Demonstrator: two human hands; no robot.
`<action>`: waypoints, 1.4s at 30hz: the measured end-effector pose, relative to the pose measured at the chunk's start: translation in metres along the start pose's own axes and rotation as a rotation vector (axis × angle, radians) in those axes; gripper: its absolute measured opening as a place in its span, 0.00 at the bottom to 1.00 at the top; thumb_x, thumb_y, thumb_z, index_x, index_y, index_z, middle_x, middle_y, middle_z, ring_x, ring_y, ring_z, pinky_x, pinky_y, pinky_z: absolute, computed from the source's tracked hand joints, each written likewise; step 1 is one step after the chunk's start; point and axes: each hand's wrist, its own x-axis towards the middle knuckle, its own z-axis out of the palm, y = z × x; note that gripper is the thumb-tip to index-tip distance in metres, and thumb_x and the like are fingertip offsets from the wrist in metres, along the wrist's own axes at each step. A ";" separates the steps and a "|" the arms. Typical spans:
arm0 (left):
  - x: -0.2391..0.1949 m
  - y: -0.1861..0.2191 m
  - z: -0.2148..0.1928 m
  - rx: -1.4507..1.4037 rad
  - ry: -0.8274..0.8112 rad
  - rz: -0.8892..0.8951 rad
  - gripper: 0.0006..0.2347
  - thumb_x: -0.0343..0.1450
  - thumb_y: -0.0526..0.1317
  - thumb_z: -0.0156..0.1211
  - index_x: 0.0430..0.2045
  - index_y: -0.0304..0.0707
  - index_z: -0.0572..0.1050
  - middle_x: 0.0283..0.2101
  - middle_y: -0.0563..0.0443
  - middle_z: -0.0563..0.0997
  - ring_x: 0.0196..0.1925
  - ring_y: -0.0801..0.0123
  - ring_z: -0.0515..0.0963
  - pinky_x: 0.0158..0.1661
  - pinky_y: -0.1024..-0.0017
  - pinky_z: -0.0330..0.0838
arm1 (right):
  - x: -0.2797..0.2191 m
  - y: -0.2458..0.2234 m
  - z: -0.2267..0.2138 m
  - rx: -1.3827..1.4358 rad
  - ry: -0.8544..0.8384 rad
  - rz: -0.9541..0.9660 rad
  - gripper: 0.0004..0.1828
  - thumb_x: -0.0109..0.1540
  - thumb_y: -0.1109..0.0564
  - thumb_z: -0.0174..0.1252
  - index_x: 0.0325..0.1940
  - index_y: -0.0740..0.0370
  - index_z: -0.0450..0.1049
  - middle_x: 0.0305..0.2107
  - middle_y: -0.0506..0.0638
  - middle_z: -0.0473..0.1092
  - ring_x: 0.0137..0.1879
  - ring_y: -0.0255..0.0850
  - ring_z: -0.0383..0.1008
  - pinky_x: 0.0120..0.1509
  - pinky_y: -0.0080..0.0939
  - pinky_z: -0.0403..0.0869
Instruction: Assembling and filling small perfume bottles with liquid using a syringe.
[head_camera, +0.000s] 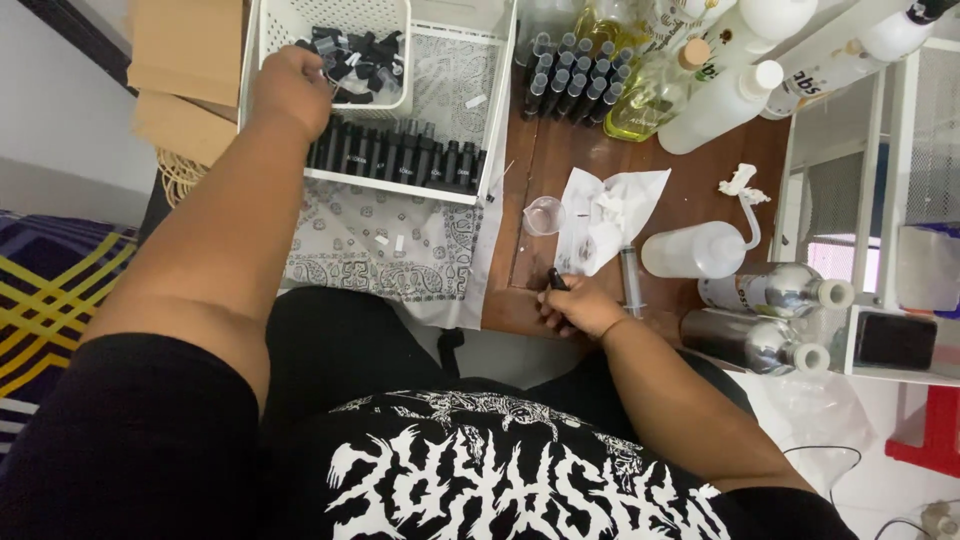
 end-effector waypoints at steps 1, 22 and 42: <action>0.009 -0.008 0.004 0.001 -0.001 -0.001 0.12 0.76 0.37 0.48 0.52 0.44 0.76 0.51 0.43 0.80 0.51 0.47 0.79 0.46 0.52 0.76 | 0.002 0.003 -0.001 0.000 -0.001 0.001 0.07 0.60 0.55 0.62 0.31 0.58 0.72 0.25 0.54 0.76 0.25 0.42 0.75 0.21 0.40 0.69; 0.038 0.081 0.028 0.461 -0.527 -0.175 0.22 0.74 0.55 0.57 0.61 0.51 0.72 0.61 0.47 0.75 0.59 0.53 0.75 0.58 0.59 0.68 | -0.012 -0.024 0.002 -0.003 -0.019 0.089 0.09 0.62 0.52 0.61 0.36 0.59 0.72 0.27 0.54 0.76 0.27 0.42 0.75 0.23 0.38 0.70; -0.106 0.113 0.013 -0.129 -0.051 0.103 0.20 0.80 0.43 0.38 0.68 0.39 0.62 0.66 0.40 0.69 0.68 0.50 0.66 0.66 0.54 0.60 | 0.002 0.001 -0.010 0.092 -0.185 -0.009 0.15 0.65 0.42 0.51 0.35 0.54 0.70 0.26 0.48 0.68 0.25 0.39 0.69 0.26 0.38 0.63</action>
